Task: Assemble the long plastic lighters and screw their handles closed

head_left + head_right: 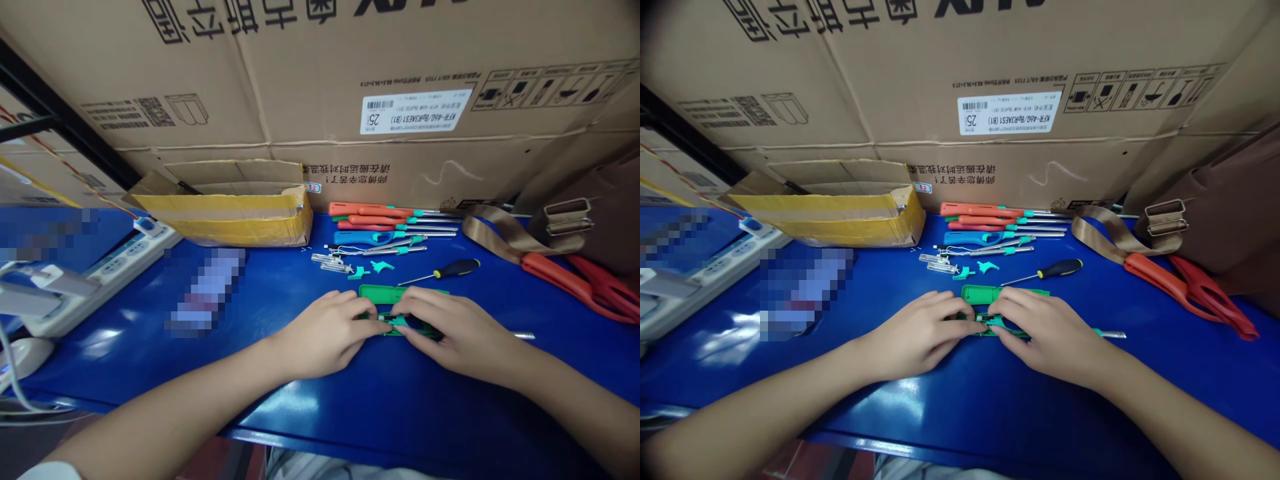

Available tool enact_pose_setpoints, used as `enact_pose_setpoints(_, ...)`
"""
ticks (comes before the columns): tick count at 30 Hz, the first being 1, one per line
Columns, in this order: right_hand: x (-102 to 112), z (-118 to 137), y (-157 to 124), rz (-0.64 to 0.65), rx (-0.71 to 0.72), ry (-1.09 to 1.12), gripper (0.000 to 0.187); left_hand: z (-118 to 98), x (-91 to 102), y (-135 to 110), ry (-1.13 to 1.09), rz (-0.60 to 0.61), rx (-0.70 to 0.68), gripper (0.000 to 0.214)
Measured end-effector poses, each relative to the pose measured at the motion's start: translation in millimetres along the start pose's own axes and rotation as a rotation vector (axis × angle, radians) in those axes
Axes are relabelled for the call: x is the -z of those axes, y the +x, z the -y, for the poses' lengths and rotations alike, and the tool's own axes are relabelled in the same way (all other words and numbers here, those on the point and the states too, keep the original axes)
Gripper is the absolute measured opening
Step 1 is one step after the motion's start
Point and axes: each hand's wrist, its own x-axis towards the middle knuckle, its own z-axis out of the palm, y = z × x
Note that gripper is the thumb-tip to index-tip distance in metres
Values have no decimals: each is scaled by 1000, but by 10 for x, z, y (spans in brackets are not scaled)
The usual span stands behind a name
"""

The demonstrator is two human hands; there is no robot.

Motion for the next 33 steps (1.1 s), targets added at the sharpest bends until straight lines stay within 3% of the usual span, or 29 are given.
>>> enact_pose_setpoints(6, 21, 4, -2, -44, 91, -18, 19, 3, 12, 1, 5, 1, -2, 32)
enact_pose_setpoints(17, 80, -28, -22, 64, 231, -146, 27, 3, 20, 19, -128, -26, 63, 19)
enact_pose_setpoints(33, 185, 40, -83, 183, 172, -155, 42, 14, 33, 32, -235, -52, 96, 11)
